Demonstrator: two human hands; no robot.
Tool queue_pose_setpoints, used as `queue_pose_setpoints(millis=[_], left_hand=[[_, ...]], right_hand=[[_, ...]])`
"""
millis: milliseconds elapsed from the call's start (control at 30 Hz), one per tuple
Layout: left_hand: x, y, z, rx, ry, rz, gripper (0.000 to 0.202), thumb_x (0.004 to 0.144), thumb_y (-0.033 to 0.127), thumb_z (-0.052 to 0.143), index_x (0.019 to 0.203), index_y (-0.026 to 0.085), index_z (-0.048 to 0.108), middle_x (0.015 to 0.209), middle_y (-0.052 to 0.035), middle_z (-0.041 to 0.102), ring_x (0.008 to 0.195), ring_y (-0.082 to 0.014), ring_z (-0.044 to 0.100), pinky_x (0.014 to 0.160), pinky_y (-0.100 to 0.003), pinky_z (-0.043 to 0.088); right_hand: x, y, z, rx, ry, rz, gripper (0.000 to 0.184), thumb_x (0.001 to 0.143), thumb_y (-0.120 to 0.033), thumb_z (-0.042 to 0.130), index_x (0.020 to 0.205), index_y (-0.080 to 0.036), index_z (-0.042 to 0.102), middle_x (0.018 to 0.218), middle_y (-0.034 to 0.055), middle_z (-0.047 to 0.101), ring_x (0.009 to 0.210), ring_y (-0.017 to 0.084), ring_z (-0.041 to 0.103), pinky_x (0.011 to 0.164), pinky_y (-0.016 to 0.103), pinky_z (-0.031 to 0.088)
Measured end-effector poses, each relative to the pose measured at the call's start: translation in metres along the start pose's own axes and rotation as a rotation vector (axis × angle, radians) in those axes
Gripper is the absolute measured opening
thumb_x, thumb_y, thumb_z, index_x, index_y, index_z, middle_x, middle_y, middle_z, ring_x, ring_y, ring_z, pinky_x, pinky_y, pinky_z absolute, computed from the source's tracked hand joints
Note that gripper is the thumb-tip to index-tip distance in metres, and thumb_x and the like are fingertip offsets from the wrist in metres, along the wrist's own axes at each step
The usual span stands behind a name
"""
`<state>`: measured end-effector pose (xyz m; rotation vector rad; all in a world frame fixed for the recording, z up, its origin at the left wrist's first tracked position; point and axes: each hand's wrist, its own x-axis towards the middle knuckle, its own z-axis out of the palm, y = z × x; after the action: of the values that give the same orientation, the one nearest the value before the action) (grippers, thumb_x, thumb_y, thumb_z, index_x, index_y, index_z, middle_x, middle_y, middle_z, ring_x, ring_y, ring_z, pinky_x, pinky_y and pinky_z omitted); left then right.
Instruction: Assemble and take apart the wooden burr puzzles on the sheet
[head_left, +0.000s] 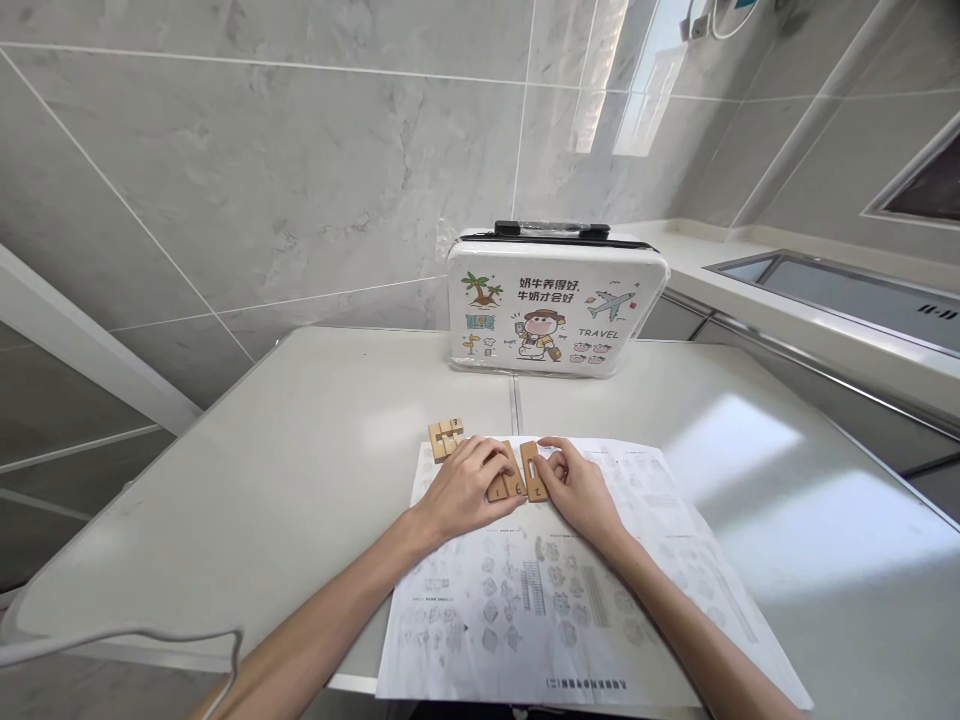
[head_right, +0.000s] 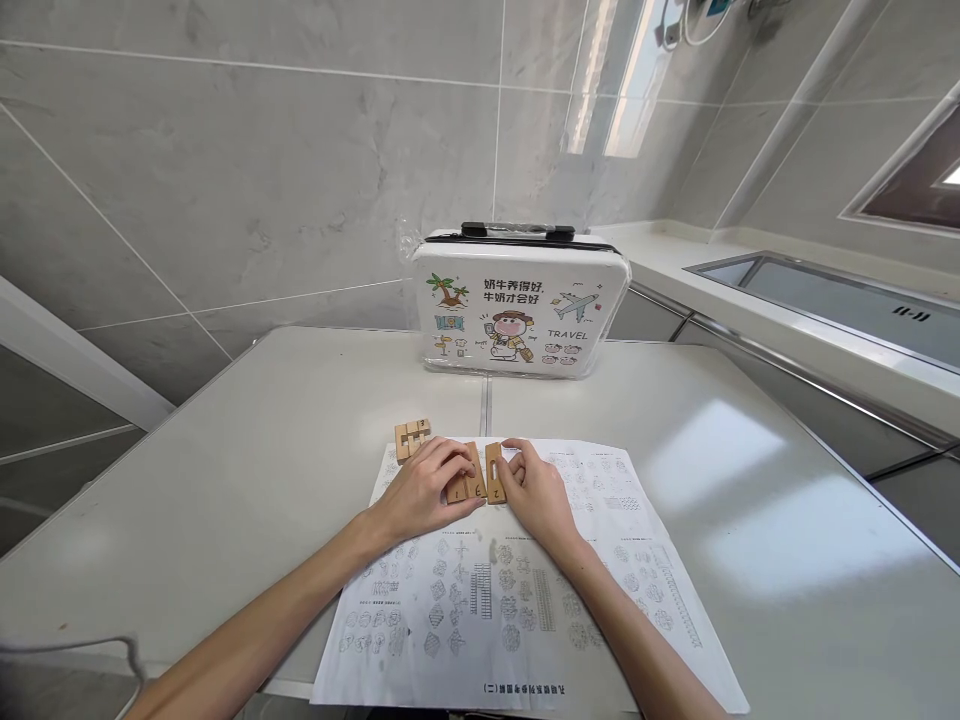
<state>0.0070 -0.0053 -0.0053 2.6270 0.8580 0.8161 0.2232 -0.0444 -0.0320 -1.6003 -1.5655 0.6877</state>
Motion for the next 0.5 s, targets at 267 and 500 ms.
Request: queue_pose_setpoints(millis=[267, 500], left_hand=[[0.0015, 0.0008, -0.0048, 0.003, -0.020, 0.025, 0.024, 0.085, 0.034, 0.077, 0.103, 0.024, 0.065, 0.112, -0.0069, 0.069, 0.109, -0.0265, 0.065, 0.097, -0.043, 0.054], [0.0009, -0.0040, -0.0032, -0.002, -0.039, 0.010, 0.036, 0.089, 0.047, 0.079, 0.111, 0.023, 0.063, 0.116, -0.0075, 0.070, 0.110, -0.0268, 0.065, 0.097, -0.044, 0.053]], right_hand=[[-0.0033, -0.0041, 0.0030, -0.073, -0.011, -0.028, 0.033, 0.102, -0.053, 0.046, 0.115, -0.025, 0.059, 0.083, 0.0011, 0.073, 0.062, 0.020, 0.063, 0.064, 0.033, 0.046], [-0.0030, -0.0019, 0.0058, -0.128, 0.003, -0.070, 0.034, 0.103, -0.053, 0.046, 0.115, -0.025, 0.061, 0.084, 0.0010, 0.072, 0.059, 0.018, 0.061, 0.063, 0.033, 0.046]])
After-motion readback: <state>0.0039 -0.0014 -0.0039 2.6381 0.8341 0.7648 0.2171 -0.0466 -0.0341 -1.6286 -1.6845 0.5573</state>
